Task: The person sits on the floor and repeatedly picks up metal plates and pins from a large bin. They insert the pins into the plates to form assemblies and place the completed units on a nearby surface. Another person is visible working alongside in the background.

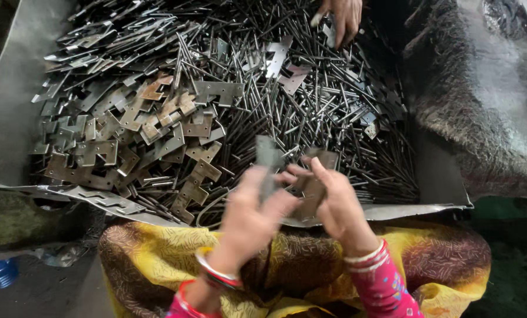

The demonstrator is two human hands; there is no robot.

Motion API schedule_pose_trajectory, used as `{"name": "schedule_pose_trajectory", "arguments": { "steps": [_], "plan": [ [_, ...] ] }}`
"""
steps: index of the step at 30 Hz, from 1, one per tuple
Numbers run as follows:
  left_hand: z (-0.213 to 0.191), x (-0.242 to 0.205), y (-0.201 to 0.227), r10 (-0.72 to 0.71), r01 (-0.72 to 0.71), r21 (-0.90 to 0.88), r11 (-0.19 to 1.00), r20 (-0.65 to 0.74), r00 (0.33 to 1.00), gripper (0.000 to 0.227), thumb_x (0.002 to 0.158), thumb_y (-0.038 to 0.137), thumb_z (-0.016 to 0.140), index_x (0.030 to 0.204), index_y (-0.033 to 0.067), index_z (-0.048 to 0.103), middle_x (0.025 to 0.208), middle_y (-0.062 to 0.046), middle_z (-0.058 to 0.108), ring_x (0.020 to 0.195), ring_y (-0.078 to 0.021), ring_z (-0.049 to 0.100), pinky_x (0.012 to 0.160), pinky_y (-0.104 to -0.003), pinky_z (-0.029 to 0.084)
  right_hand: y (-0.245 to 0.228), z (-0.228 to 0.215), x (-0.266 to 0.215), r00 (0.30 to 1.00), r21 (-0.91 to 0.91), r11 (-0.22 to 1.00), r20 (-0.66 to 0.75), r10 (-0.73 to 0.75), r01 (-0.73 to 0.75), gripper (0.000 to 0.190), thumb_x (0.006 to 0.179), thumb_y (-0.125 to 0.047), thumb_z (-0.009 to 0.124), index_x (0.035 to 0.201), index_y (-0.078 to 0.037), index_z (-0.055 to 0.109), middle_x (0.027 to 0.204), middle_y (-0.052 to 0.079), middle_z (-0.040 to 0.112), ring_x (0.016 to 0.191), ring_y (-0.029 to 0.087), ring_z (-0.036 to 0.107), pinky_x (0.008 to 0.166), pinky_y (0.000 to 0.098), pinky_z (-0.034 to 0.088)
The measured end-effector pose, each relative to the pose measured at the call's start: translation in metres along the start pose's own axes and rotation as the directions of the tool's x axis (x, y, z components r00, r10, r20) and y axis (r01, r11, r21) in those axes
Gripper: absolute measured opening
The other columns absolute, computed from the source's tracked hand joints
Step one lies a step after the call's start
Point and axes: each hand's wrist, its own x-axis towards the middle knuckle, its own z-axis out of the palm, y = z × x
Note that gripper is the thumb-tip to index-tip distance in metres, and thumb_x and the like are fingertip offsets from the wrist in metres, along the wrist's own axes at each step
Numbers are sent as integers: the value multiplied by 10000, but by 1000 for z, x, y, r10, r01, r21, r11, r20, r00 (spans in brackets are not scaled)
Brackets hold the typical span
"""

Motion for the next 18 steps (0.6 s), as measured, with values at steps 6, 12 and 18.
{"name": "schedule_pose_trajectory", "arguments": {
  "steps": [6,12,18],
  "plan": [
    [13,2,-1,-198,190,275,942,-1,980,339,981,112,544,1310,35,576,797,-142,728,636,-271,717,576,-393,551,4,2,-10,990,-93,986,26,139,-136,667,945,-361,569,1528,-140,333,1365,35,593,1193,172,639,925,475,606],
    [-18,-4,-3,-90,68,88,994,275,957,291,984,99,539,1261,63,622,900,-120,768,799,-287,751,720,-388,576,-25,-20,-1,930,-441,852,342,-133,284,552,912,-105,697,1429,-34,516,1188,98,689,999,138,708,847,319,613],
    [-17,-6,-3,28,-48,173,984,116,993,299,959,157,638,1235,46,668,1110,-132,761,988,-295,754,849,-376,583,-60,-33,-4,933,-709,617,336,-132,343,118,897,-22,702,977,29,773,841,55,782,788,115,718,700,264,578]
  ]
}}
